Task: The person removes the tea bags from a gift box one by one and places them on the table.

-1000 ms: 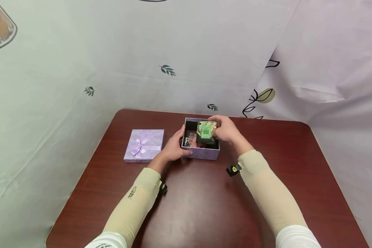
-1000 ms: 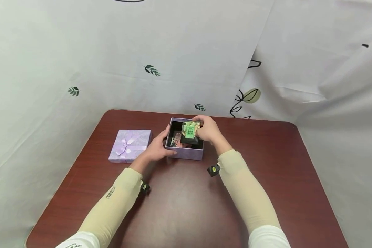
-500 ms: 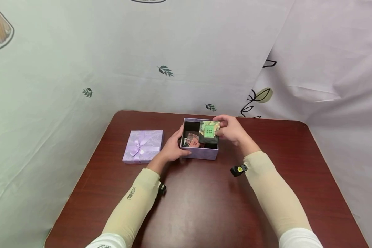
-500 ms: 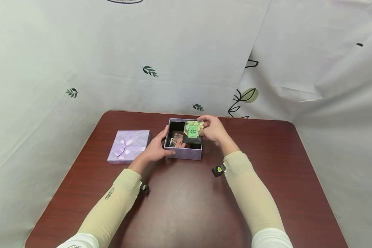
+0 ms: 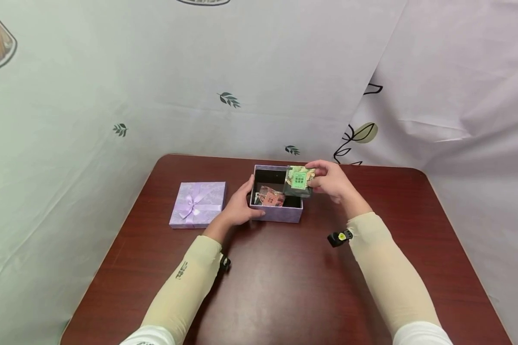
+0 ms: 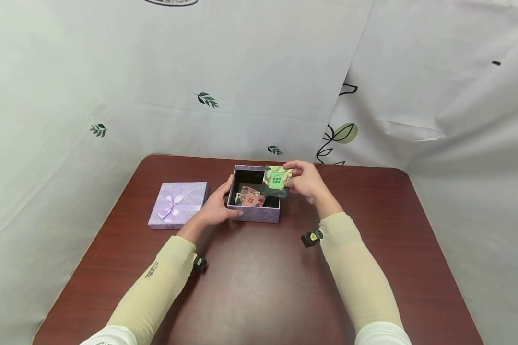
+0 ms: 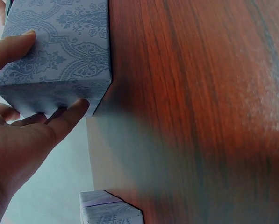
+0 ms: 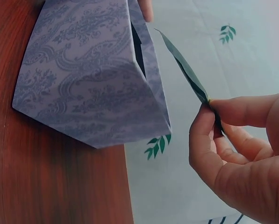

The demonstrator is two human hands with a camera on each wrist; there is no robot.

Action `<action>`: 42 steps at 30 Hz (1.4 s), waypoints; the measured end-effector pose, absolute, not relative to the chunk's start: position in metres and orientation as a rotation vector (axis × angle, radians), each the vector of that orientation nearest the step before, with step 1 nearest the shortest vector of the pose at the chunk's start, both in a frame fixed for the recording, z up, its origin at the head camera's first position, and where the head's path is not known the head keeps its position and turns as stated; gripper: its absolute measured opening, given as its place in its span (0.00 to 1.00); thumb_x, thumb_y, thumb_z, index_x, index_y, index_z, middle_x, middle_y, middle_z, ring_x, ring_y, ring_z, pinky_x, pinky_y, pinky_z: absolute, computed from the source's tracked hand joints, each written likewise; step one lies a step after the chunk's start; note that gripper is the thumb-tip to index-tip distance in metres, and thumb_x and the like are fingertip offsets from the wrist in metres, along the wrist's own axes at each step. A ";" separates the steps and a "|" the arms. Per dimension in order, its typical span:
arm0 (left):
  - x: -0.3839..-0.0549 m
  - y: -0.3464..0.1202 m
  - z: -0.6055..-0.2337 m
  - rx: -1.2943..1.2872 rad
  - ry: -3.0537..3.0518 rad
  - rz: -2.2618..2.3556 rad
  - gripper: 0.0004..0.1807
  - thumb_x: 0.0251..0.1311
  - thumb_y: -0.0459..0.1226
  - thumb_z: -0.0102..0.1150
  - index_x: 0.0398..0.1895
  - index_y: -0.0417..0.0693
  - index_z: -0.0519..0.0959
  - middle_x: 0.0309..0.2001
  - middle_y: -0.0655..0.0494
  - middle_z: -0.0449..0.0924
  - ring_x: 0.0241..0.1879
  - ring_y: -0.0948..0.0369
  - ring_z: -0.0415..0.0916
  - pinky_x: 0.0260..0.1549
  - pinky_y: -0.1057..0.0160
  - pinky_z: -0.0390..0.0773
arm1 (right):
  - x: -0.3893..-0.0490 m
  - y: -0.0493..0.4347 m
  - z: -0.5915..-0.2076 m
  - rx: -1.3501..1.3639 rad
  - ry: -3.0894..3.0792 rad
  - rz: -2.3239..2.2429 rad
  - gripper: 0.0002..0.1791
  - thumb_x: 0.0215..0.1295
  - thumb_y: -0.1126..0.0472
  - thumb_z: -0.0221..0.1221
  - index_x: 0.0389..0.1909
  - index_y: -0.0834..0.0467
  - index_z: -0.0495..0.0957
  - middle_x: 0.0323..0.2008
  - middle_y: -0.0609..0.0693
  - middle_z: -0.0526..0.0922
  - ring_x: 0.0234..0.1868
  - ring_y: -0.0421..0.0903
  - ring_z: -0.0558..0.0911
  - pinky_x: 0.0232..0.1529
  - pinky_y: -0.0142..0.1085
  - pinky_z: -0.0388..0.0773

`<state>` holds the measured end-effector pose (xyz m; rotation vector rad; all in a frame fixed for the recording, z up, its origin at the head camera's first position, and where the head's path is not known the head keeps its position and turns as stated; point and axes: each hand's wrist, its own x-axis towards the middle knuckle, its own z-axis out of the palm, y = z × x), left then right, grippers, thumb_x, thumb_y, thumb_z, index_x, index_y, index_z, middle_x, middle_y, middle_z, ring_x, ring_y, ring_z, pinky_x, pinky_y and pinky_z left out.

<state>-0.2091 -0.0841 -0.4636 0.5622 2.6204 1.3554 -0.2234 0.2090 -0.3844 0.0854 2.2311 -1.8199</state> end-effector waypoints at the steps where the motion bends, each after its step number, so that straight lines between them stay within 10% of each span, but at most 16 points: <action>1: -0.209 -0.084 -0.464 0.562 2.618 1.357 0.65 0.45 0.34 0.81 0.81 0.45 0.44 0.78 0.44 0.47 0.74 0.51 0.49 0.69 0.54 0.54 | -0.223 0.211 -0.385 0.084 2.234 -1.817 0.29 0.59 0.80 0.60 0.62 0.64 0.73 0.47 0.60 0.73 0.43 0.51 0.78 0.45 0.49 0.81; 42: -0.211 -0.087 -0.469 0.566 2.610 1.349 0.65 0.47 0.37 0.80 0.82 0.51 0.43 0.79 0.49 0.46 0.75 0.52 0.48 0.69 0.52 0.55 | -0.220 0.263 -0.410 0.231 2.230 -1.809 0.29 0.63 0.78 0.58 0.66 0.62 0.69 0.42 0.55 0.71 0.37 0.44 0.77 0.37 0.38 0.82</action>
